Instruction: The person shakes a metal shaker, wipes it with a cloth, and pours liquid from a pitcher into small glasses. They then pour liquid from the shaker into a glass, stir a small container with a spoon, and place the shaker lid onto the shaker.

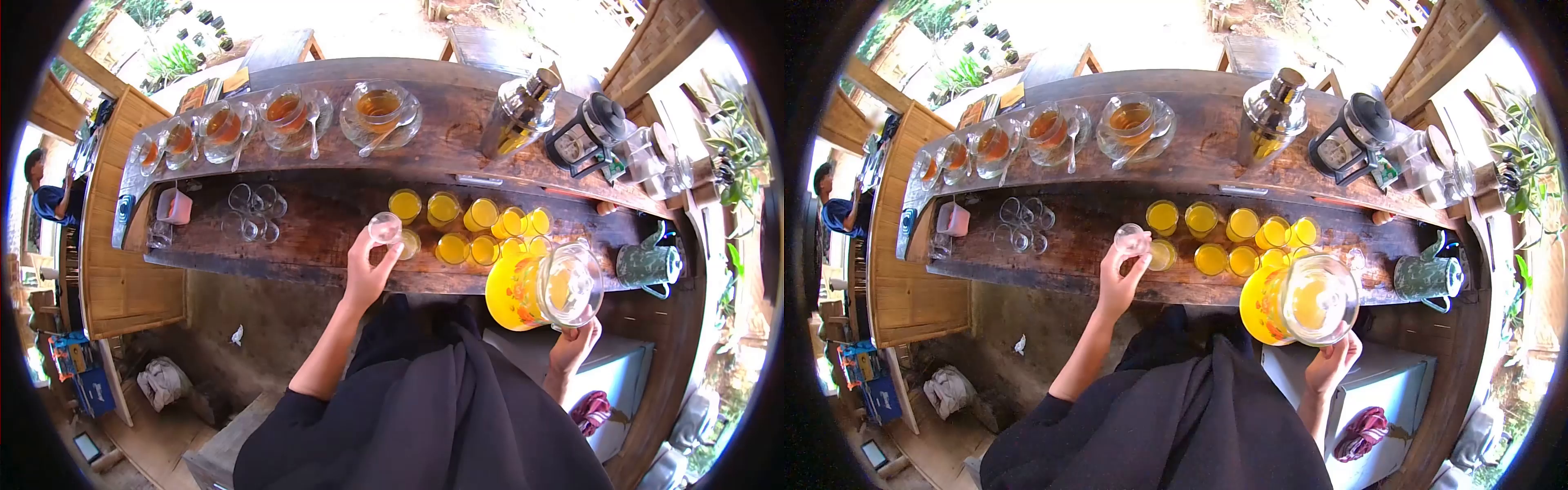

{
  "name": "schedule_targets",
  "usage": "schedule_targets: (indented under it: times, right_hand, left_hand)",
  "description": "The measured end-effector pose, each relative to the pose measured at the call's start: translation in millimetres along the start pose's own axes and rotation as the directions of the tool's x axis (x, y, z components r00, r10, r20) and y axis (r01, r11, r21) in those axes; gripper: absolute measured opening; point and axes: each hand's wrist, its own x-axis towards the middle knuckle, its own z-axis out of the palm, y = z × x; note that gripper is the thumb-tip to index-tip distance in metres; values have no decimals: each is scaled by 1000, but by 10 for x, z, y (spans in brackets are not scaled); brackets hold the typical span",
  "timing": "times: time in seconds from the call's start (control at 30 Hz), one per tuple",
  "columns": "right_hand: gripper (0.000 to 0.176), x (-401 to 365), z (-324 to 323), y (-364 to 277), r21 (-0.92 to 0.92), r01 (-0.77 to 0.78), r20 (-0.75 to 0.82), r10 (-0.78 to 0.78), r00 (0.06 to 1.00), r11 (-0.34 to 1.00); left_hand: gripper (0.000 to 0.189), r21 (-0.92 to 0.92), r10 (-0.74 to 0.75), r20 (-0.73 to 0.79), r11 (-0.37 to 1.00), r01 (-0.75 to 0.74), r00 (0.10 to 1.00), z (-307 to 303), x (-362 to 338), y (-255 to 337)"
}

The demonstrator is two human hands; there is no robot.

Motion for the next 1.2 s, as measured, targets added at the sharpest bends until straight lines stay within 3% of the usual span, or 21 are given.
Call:
schedule_targets:
  times: [0.03, 0.1, 0.13, 0.23, 0.27, 0.5, 0.57, 0.63, 0.7, 0.83, 1.2]
  right_hand:
    - [26, -28, 35, -4, -6, 0, -2, 0, 1000, 1000]
    - [19, -84, 93, -22, -16, 0, 198, 3, 980, 1000]
    - [17, -135, 141, 40, 10, -9, 90, 8, 996, 1000]
    - [20, -250, 475, -86, -2, -66, 70, 66, 995, 998]
    - [23, -209, 490, -177, -58, -93, 274, 105, 956, 994]
    - [24, -237, 611, -81, -222, -103, 344, 177, 922, 969]
    - [23, -217, 638, -79, -354, -102, 351, 233, 907, 930]
    - [26, -204, 744, -123, -407, -33, 362, 194, 912, 913]
    - [32, -183, 868, -257, -475, -27, 477, 283, 832, 879]
    - [36, -251, 1134, -361, -524, -6, 441, 278, 853, 852]
    - [38, -168, 1252, -415, -643, 121, 523, 317, 791, 757]
  left_hand:
    - [25, 95, 43, 14, 994, -44, 999, -14, -3, 30]
    - [24, 117, 78, 45, 990, -83, 996, -4, 1, 53]
    - [25, 109, 72, 58, 991, -78, 996, 6, -8, 110]
    - [29, 122, 142, 117, 980, -156, 983, 12, 0, 167]
    - [33, 128, 149, 131, 978, -166, 980, 11, -9, 175]
    - [38, 95, 160, 145, 980, -175, 976, -40, 30, 238]
    - [42, 82, 151, 147, 983, -165, 977, -72, 45, 257]
    - [43, 75, 152, 140, 984, -164, 978, -95, 40, 225]
    - [45, 71, 151, 130, 984, -161, 980, -120, 35, 196]
    - [46, 96, 173, 133, 978, -186, 976, -141, 29, 118]
    - [46, 61, 134, 125, 988, -143, 983, -221, 77, 71]
